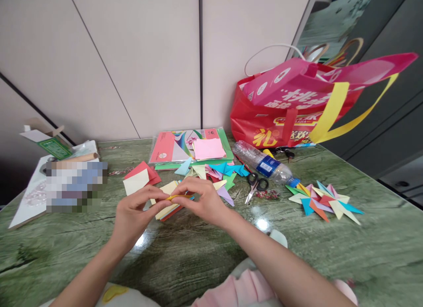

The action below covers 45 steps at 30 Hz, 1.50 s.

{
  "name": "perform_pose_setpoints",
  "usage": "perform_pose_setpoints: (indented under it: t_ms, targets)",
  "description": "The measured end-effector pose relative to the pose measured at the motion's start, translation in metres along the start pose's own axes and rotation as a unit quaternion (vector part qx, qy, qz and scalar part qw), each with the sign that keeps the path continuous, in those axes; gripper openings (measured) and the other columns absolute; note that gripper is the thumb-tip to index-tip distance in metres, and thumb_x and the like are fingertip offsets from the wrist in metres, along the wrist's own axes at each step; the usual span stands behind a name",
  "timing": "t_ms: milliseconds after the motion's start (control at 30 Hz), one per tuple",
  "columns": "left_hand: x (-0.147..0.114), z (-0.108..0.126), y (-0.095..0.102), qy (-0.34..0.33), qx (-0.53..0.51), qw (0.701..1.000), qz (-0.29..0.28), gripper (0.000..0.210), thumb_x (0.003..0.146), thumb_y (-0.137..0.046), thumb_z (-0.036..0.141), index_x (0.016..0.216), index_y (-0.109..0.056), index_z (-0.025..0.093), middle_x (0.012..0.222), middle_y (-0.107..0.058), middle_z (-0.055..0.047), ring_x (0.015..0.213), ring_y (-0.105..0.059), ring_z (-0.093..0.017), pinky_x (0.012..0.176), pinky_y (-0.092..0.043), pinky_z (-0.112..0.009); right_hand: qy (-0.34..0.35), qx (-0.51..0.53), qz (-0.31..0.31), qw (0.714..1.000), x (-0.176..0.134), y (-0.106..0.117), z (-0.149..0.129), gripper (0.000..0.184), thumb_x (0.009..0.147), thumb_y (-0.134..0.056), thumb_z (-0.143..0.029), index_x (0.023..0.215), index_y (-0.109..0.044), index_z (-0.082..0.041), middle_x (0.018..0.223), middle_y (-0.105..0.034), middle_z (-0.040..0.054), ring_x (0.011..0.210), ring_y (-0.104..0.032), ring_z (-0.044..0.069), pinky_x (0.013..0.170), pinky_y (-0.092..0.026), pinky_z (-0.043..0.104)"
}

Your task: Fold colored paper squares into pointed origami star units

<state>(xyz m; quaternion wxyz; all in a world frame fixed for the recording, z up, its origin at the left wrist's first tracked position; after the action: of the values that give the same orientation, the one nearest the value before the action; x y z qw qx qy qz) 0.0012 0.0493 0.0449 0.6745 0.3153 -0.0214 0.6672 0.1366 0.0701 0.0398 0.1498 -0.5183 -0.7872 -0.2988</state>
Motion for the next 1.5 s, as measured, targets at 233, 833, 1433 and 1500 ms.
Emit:
perform_pose_setpoints:
  t_ms: [233, 833, 1433, 1500]
  targets:
    - [-0.001, 0.008, -0.003, -0.065, 0.045, 0.997, -0.011, 0.003, 0.072, -0.065, 0.017, 0.070, -0.065, 0.020, 0.068, -0.061, -0.001, 0.064, -0.057, -0.012, 0.059, -0.046, -0.024, 0.054, -0.045, 0.010, 0.997, -0.001, 0.000, -0.010, 0.007, 0.079, -0.058, -0.020, 0.077, -0.064, -0.017, 0.073, -0.064, 0.0043, 0.071, -0.058, 0.014, 0.067, -0.047, 0.028]
    - [-0.004, 0.021, 0.000, -0.203, 0.186, 0.961, 0.033, 0.022, 0.072, -0.065, 0.014, 0.092, -0.061, 0.021, 0.094, -0.060, -0.007, 0.091, -0.054, -0.020, 0.079, -0.045, -0.037, -0.302, 0.259, 0.055, 0.916, -0.012, -0.011, 0.049, 0.057, 0.060, -0.071, -0.027, 0.110, -0.043, -0.018, 0.060, -0.060, -0.0055, 0.058, -0.062, 0.013, 0.061, -0.052, 0.029]
    - [-0.009, -0.041, -0.022, 0.275, -0.171, 0.946, -0.031, 0.018, 0.058, -0.073, 0.024, 0.064, -0.060, 0.013, 0.049, -0.061, 0.003, 0.043, -0.051, -0.009, 0.043, -0.039, -0.019, -0.220, 0.120, 0.010, 0.968, -0.007, -0.012, 0.036, 0.018, 0.068, -0.065, -0.028, 0.079, -0.058, -0.015, 0.076, -0.061, 0.0021, 0.068, -0.057, 0.013, 0.060, -0.048, 0.024]
    - [-0.010, -0.040, -0.024, 0.285, -0.167, 0.943, -0.041, 0.019, 0.059, -0.071, 0.026, 0.063, -0.059, 0.013, 0.046, -0.059, 0.002, 0.040, -0.048, -0.008, 0.041, -0.037, -0.019, -0.218, 0.126, 0.007, 0.968, -0.007, -0.013, 0.035, 0.018, 0.068, -0.065, -0.030, 0.076, -0.060, -0.015, 0.074, -0.060, 0.0018, 0.066, -0.056, 0.013, 0.059, -0.047, 0.024]
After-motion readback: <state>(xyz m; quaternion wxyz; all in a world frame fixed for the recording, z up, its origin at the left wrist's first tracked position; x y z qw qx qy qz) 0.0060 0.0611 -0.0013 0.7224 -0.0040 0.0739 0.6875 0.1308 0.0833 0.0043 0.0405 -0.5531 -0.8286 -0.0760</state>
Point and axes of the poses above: each hand's wrist, its own x-axis towards the middle knuckle, its own y-axis out of the back of the hand, z = x × y, the point moved 7 cm from there along x, towards the middle knuckle
